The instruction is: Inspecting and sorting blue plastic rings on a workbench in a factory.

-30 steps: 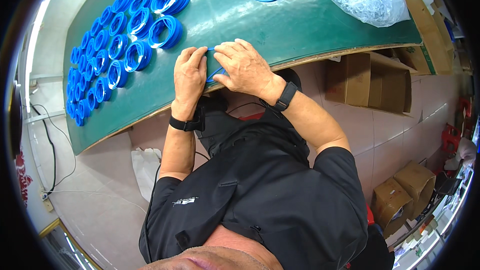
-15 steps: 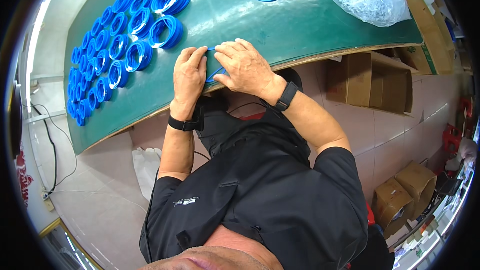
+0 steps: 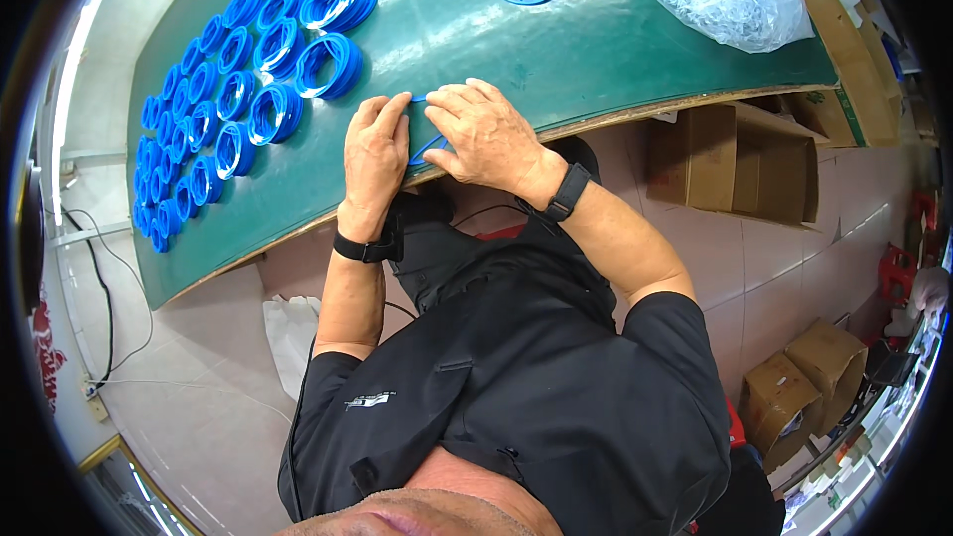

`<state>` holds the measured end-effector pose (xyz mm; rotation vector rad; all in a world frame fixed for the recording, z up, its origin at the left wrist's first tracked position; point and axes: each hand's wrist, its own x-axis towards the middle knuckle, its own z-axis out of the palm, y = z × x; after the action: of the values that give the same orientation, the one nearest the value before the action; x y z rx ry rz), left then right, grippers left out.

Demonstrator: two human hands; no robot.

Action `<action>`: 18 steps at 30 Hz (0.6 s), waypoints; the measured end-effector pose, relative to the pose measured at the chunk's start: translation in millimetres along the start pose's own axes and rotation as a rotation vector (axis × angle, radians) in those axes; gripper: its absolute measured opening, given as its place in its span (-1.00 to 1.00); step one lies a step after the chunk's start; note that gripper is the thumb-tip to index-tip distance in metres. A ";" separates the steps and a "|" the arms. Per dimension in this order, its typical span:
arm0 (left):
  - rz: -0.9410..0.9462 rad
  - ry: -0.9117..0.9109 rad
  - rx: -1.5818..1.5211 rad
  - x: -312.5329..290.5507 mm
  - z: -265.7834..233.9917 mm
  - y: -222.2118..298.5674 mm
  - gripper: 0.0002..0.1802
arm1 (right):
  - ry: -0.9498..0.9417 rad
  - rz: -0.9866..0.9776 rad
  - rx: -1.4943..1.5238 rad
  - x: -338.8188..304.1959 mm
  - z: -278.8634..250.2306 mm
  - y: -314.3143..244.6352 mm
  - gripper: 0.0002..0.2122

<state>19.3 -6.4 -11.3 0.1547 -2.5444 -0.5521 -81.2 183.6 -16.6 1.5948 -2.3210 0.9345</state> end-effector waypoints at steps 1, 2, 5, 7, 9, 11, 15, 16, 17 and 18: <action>-0.001 -0.010 0.003 1.0 -0.7 0.2 -0.72 | 0.002 -0.003 0.001 0.1 -0.1 0.6 -0.46; -0.002 -0.020 0.005 1.0 -1.1 0.2 -0.72 | 0.003 -0.006 0.002 -0.1 0.0 0.6 -0.46; 0.001 -0.009 0.007 -0.3 -0.2 -1.0 -0.72 | 0.000 -0.001 0.000 0.1 1.1 0.2 -0.46; 0.004 -0.003 0.007 -0.7 0.2 -1.6 -0.72 | 0.001 0.002 -0.003 0.2 1.1 0.1 -0.46; -0.002 -0.005 -0.005 -2.1 -0.4 -1.8 -0.72 | 0.002 0.000 -0.005 -0.2 1.1 -0.5 -0.47; -0.004 -0.005 -0.010 -2.5 -0.3 -2.1 -0.72 | 0.004 -0.002 -0.006 -0.1 0.9 -0.4 -0.47; 0.014 0.000 -0.004 -2.1 0.0 -2.2 -0.72 | 0.000 -0.005 -0.006 0.0 0.1 0.6 -0.47; 0.012 0.003 -0.004 -2.2 0.0 -1.8 -0.73 | -0.001 -0.004 -0.010 -0.1 0.3 0.1 -0.46; 0.009 0.006 -0.003 -2.3 -0.1 -1.6 -0.73 | -0.003 -0.003 -0.013 -0.3 0.5 -0.3 -0.46; 0.007 0.008 -0.003 -2.2 0.1 -1.5 -0.73 | -0.004 -0.002 -0.016 -0.3 0.8 -0.3 -0.46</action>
<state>21.2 -7.2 -13.1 0.1474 -2.5354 -0.5512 -80.6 183.3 -17.2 1.5948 -2.3228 0.9111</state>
